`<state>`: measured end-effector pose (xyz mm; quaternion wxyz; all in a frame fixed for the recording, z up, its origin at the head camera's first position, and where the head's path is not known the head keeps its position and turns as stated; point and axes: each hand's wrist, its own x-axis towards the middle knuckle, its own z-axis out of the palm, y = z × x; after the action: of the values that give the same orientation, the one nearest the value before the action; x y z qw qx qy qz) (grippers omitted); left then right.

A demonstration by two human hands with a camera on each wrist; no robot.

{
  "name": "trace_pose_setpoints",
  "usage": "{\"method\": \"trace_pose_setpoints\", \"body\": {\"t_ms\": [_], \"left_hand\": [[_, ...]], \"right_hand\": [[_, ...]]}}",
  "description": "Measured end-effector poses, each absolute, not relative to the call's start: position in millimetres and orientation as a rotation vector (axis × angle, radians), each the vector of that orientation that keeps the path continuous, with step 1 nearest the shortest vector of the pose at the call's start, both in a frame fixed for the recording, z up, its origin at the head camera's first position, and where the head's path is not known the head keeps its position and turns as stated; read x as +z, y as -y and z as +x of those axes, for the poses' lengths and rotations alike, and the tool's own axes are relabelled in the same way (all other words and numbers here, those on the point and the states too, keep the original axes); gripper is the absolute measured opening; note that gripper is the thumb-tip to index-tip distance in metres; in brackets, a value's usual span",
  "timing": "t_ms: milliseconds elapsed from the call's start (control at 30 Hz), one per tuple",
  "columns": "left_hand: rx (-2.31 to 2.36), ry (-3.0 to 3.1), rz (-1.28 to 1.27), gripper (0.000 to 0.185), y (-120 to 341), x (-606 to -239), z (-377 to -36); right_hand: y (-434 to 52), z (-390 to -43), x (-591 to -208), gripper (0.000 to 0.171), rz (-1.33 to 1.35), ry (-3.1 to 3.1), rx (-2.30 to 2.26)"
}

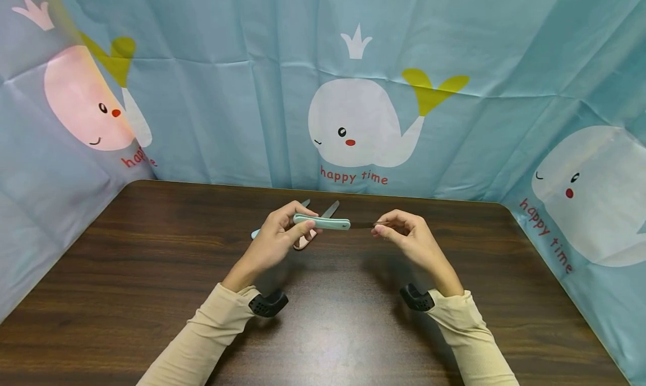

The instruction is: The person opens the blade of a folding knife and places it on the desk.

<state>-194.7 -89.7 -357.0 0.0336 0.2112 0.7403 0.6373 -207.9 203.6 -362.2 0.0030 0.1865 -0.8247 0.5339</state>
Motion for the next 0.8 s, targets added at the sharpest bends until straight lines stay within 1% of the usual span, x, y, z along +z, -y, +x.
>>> {"method": "trace_pose_setpoints", "body": {"t_ms": [333,467,700,800], "left_hand": [[1.936,-2.257,0.56,0.021,89.7,-358.9,-194.8],[1.891,-2.319,0.546,0.022,91.1,-361.4,-196.2],[1.772,-2.458,0.621,0.022,93.0,-365.0,-196.9],[1.774,-2.464,0.616,0.023,92.7,-364.4,-196.5]], "right_hand": [[-203.5,-207.8,-361.5,0.016,0.565,2.642,1.496],[-204.6,-208.1,-361.7,0.017,0.566,2.594,1.562],[-207.1,-209.7,-363.9,0.017,0.552,2.564,1.655],[-207.8,-211.2,-365.5,0.017,0.551,2.589,1.655]]}}
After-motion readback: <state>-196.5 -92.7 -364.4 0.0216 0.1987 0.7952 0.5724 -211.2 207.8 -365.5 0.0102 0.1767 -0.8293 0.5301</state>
